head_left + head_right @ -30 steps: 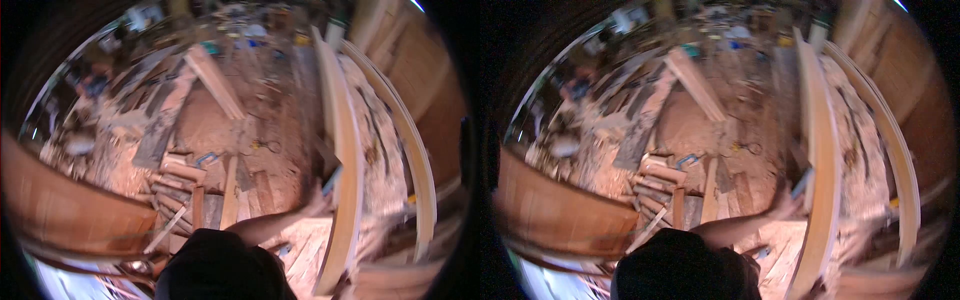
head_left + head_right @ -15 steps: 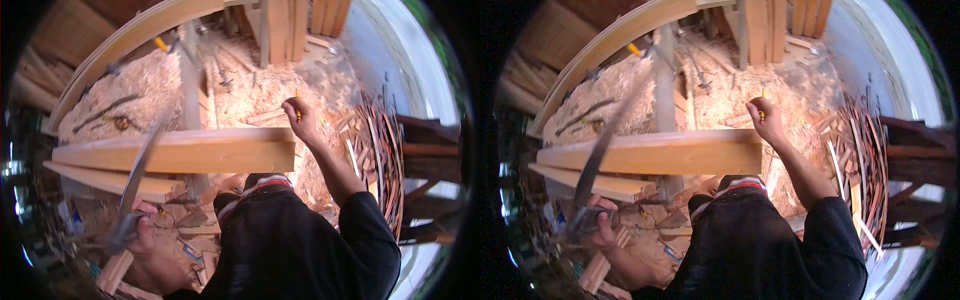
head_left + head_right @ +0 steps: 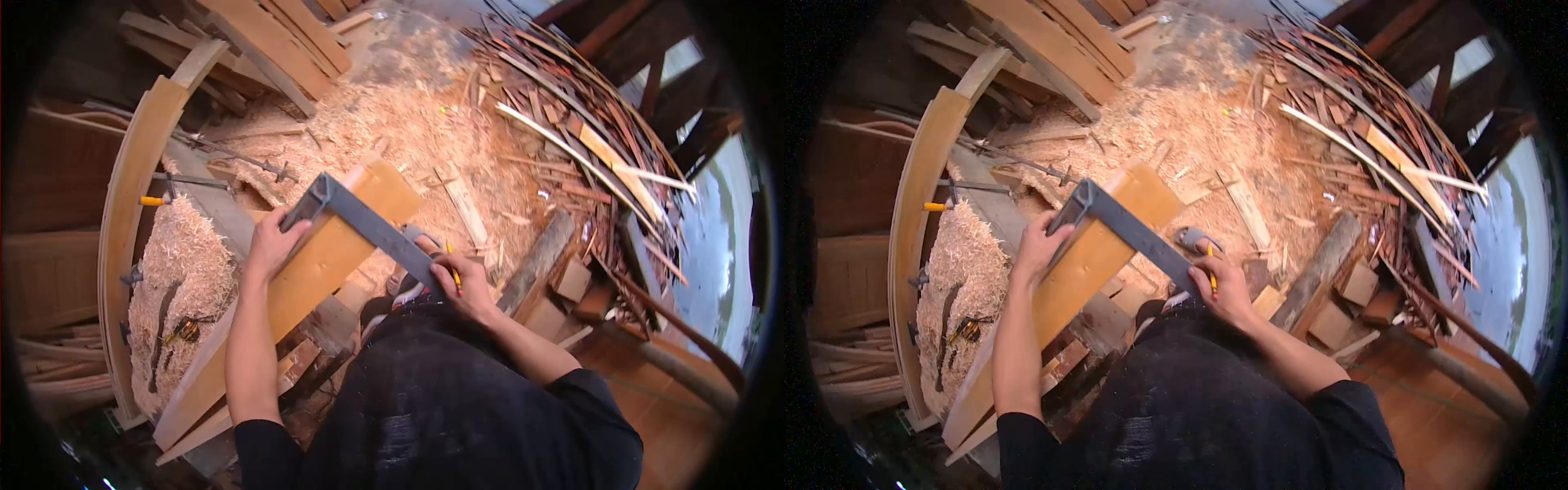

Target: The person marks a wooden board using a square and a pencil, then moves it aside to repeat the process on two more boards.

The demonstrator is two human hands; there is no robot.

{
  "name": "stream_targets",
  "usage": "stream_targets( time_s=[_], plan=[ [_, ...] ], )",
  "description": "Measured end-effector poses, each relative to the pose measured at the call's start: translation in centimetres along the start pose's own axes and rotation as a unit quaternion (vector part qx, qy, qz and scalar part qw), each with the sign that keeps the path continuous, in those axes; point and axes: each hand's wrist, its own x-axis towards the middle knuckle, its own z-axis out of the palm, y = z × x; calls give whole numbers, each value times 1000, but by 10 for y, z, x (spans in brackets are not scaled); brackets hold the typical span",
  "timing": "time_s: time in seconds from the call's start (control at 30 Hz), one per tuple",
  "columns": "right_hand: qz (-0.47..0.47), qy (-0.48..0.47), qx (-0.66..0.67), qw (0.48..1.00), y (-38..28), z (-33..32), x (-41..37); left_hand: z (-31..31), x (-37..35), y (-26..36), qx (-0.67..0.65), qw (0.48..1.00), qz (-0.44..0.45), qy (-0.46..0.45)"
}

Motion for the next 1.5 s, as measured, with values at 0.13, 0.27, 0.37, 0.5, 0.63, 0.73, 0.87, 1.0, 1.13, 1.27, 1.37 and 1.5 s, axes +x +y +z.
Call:
stream_targets(
  time_s=[0.13, 0.27, 0.37, 0.5, 0.63, 0.73, 0.87, 1.0, 1.13, 1.27, 1.37, 1.5],
  plan=[
    [-31, 56, 13, 998, 12, 3, -7, 41, -3, -10, 108, 973, 122, 164],
    [10, 39, 27, 999, 26, -5, -17, 67, -8, -21, 187, 949, 127, 219],
    [-20, 41, -2, 999, 33, -6, -25, 73, -13, -4, 183, 938, 157, 251],
    [6, 23, 24, 999, 23, -12, -22, 76, -12, -5, 180, 931, 161, 275],
    [-5, 25, 51, 998, 21, -12, -22, 76, -12, -5, 190, 927, 184, 266],
    [-9, 28, 46, 998, 22, -13, -22, 76, -8, -8, 201, 926, 192, 257],
    [-16, 26, 54, 998, 29, -11, -20, 75, -7, -12, 218, 921, 195, 258],
    [-14, 21, 48, 999, 31, -11, -18, 74, -6, -16, 214, 924, 196, 250],
    [-8, 18, 35, 999, 25, -14, -19, 73, -6, -14, 220, 921, 198, 253],
    [-14, 32, 33, 999, 32, -19, -14, 75, -7, -11, 224, 917, 205, 259],
    [82, 56, 182, 978, 16, -37, 3, 74, -7, -12, 218, 921, 200, 254],
    [-43, 36, 200, 978, -4, -39, 47, 71, -4, -18, 211, 926, 185, 253]
  ],
)
